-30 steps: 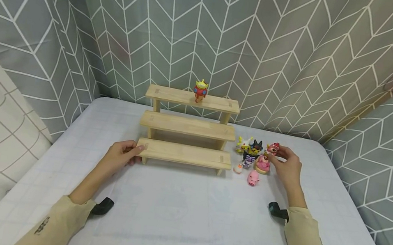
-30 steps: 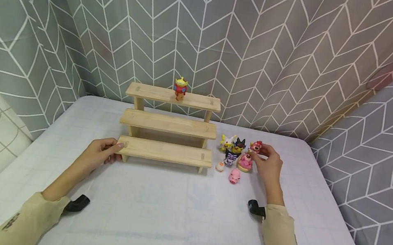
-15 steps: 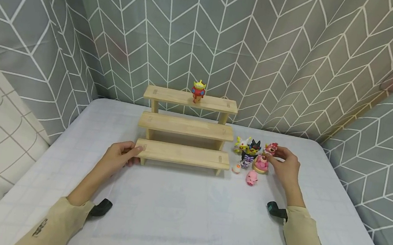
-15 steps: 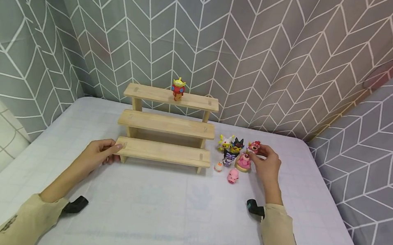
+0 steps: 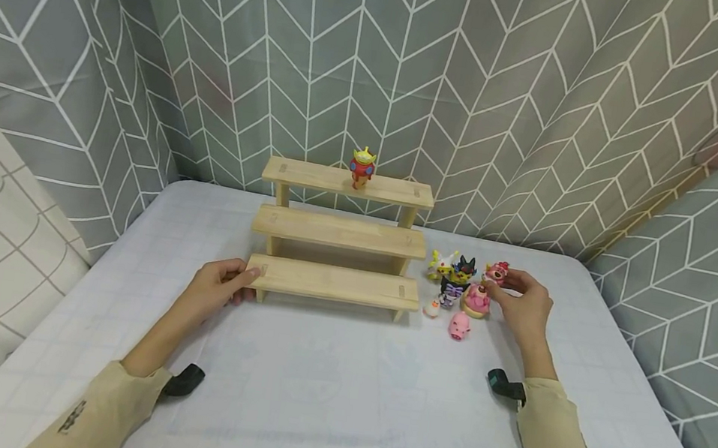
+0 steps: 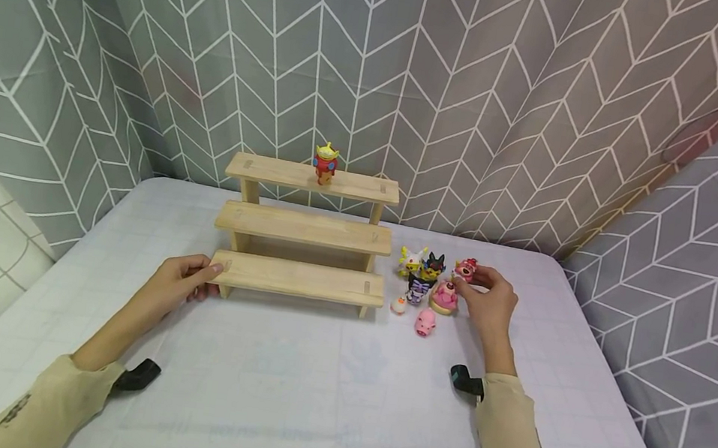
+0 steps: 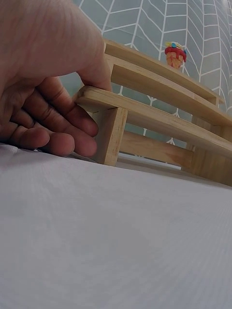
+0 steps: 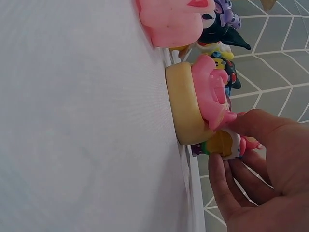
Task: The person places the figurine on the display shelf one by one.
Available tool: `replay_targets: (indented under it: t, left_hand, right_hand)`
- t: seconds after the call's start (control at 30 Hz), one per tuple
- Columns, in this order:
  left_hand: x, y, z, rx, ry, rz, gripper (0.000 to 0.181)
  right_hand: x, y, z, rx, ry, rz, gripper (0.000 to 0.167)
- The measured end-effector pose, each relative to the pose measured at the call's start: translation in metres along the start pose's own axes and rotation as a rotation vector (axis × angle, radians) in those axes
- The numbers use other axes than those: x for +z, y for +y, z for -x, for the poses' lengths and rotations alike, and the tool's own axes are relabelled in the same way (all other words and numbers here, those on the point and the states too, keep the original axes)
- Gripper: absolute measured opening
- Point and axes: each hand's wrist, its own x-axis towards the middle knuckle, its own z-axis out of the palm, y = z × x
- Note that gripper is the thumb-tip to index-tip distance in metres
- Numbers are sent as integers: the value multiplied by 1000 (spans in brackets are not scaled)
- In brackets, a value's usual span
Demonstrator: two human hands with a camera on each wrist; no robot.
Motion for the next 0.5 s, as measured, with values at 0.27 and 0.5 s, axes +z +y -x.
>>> replay_targets:
  t: [0.27,0.5]
  left_hand:
    - [0,7,4,-2,-3,16,32]
    - [0,-1,1,3,-4,10,31]
  right_hand:
    - [0,-7,-1,-16,68,-12,46]
    - [-2,-19,-3,-73,125,-32,42]
